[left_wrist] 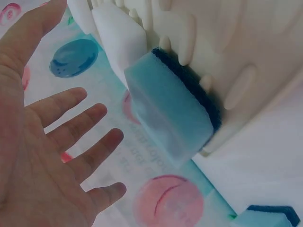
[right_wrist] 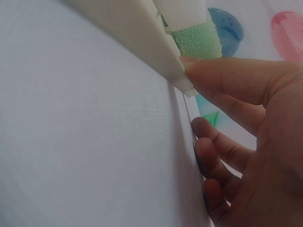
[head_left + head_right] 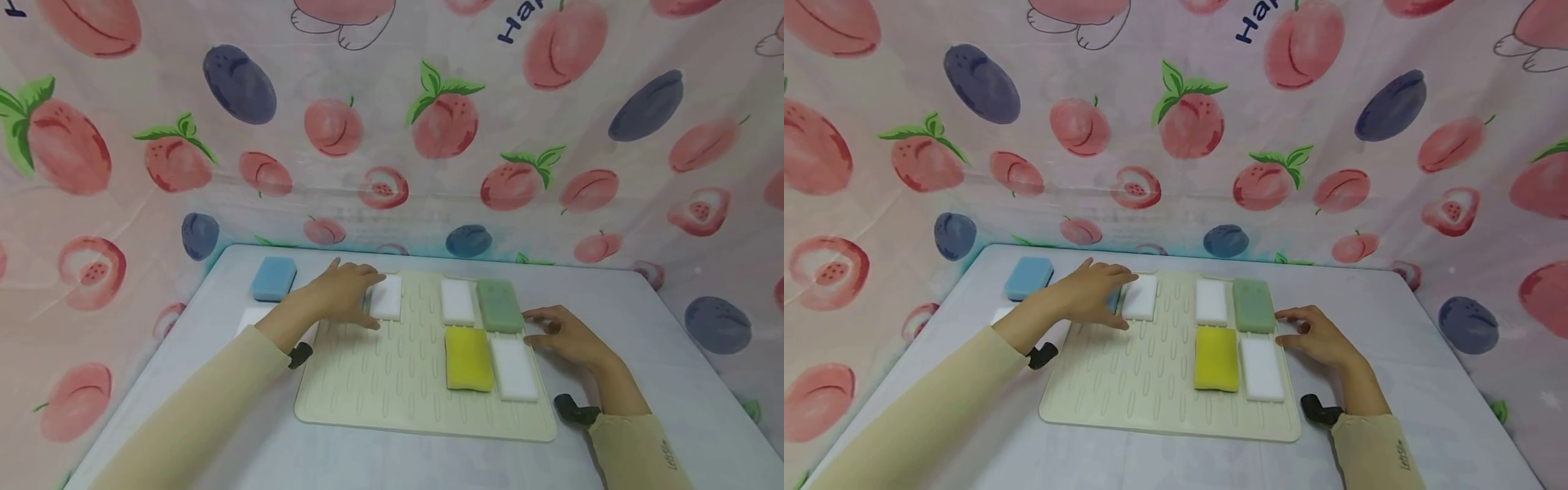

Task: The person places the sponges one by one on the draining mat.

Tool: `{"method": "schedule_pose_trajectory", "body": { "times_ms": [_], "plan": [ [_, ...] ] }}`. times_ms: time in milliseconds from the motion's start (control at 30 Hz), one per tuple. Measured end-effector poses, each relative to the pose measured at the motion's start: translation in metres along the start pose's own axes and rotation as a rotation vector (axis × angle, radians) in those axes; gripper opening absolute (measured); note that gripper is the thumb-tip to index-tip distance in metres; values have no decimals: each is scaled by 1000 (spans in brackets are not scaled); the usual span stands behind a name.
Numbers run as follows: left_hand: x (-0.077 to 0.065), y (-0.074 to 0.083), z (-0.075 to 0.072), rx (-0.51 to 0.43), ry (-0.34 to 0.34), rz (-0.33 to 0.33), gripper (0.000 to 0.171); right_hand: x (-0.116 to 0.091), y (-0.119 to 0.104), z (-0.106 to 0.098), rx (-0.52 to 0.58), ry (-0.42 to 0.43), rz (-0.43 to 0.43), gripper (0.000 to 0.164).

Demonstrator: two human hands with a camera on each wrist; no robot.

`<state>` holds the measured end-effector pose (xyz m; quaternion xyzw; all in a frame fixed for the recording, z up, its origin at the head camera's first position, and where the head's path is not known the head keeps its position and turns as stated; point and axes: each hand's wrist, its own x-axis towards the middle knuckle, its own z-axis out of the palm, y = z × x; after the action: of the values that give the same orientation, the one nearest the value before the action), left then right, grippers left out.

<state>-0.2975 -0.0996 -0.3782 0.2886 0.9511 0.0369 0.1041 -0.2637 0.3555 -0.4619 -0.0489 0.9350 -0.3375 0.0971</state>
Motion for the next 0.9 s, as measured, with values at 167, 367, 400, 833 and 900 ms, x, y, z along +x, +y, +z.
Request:
{"method": "schedule_pose_trajectory", "body": {
  "times_ms": [167,367,400,833,900],
  "plan": [
    [-13,-7,3,-15,26,6,97,0,0,0,1,-2,-2,59],
    [-30,-15,5,-33,47,3,97,0,1,1,-7,-4,5,60],
    [-33,-17,5,-39,49,0,97,0,1,1,-7,-4,5,60],
    [-69,-43,10,-94,81,-55,95,-1,-1,0,-2,-4,2,59],
    [-74,-48,12,-99,84,-65,95,-1,-2,0,0,-4,2,60]
  ]
}}
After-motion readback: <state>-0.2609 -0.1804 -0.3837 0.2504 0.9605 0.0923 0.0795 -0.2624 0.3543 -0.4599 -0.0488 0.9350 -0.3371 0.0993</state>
